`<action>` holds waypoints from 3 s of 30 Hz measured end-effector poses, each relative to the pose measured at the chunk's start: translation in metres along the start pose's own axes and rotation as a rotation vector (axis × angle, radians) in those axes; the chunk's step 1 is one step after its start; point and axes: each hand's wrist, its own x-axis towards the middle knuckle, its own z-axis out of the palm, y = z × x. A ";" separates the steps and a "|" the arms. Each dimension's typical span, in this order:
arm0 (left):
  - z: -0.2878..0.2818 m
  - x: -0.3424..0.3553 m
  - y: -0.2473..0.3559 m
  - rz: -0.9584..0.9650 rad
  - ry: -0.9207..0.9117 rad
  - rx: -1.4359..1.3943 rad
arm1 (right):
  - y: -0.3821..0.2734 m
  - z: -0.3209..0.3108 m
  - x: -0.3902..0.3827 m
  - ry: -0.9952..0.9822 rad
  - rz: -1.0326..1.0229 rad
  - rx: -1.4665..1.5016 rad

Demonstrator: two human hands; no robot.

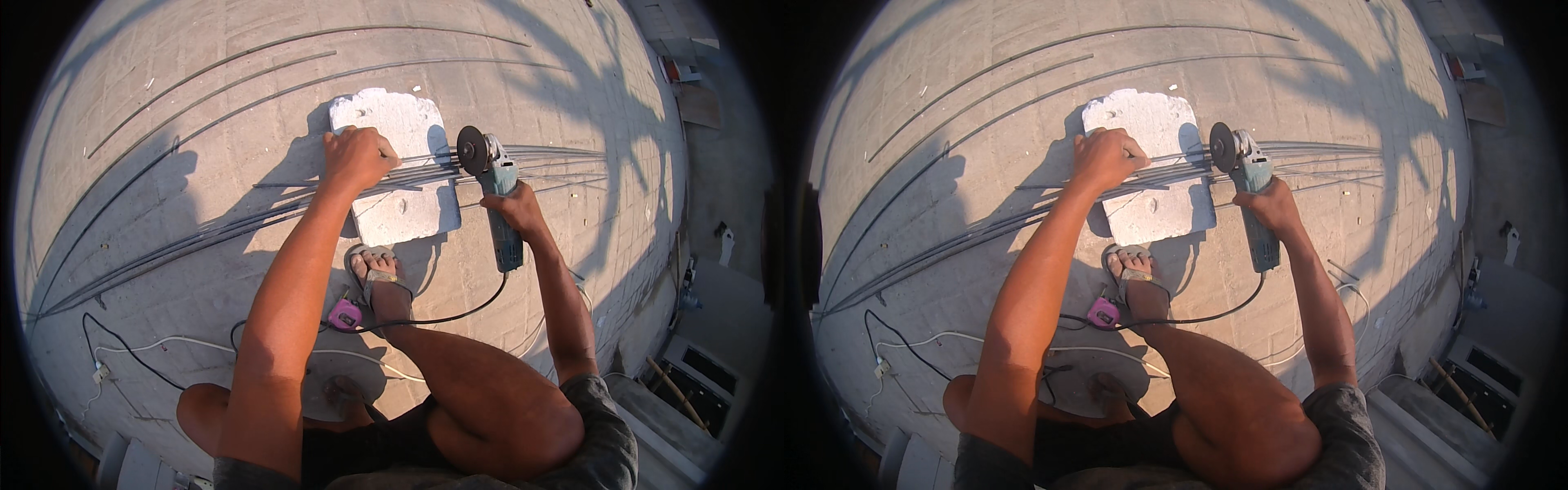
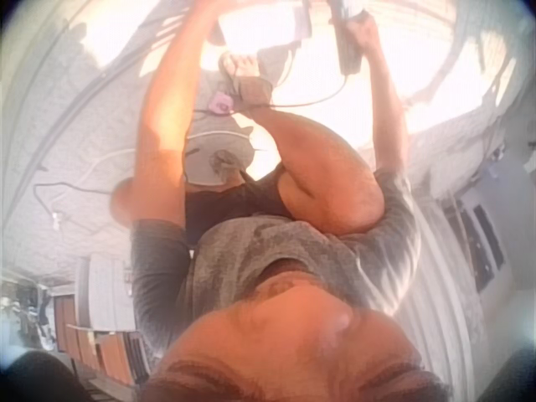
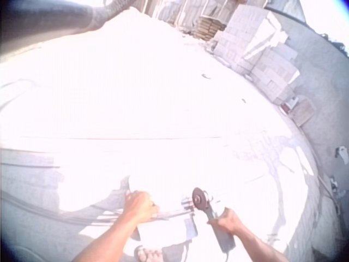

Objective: The person sits on a rooftop and uses an angle grinder to cut several metal rods. They hold the rods steady with one hand while operating the grinder with the other, cutting through multiple pieces sequentially.

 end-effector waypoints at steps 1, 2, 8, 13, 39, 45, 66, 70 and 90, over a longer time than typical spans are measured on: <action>0.000 0.000 0.001 0.000 -0.001 0.007 | 0.002 0.000 0.000 -0.004 0.007 -0.008; 0.000 0.000 0.001 0.000 0.001 0.003 | 0.003 0.000 0.001 -0.008 0.014 -0.017; 0.000 -0.002 0.000 0.011 0.022 -0.011 | 0.005 0.002 0.002 0.007 -0.016 0.012; 0.001 -0.003 0.001 0.012 0.025 -0.026 | 0.007 0.000 0.005 -0.009 -0.014 0.016; 0.006 -0.003 -0.001 0.022 0.058 -0.050 | 0.011 0.004 0.002 -0.013 -0.002 0.128; 0.015 -0.002 -0.009 0.066 0.154 -0.062 | 0.021 -0.005 -0.007 0.035 0.009 0.182; -0.002 -0.004 -0.002 0.056 -0.027 -0.002 | 0.023 0.000 -0.015 -0.005 0.062 -0.010; -0.002 -0.003 -0.003 0.050 -0.028 0.004 | 0.022 0.001 -0.017 -0.013 0.057 0.001; -0.005 -0.005 0.002 0.074 -0.018 0.014 | 0.026 0.009 -0.016 -0.013 0.065 0.041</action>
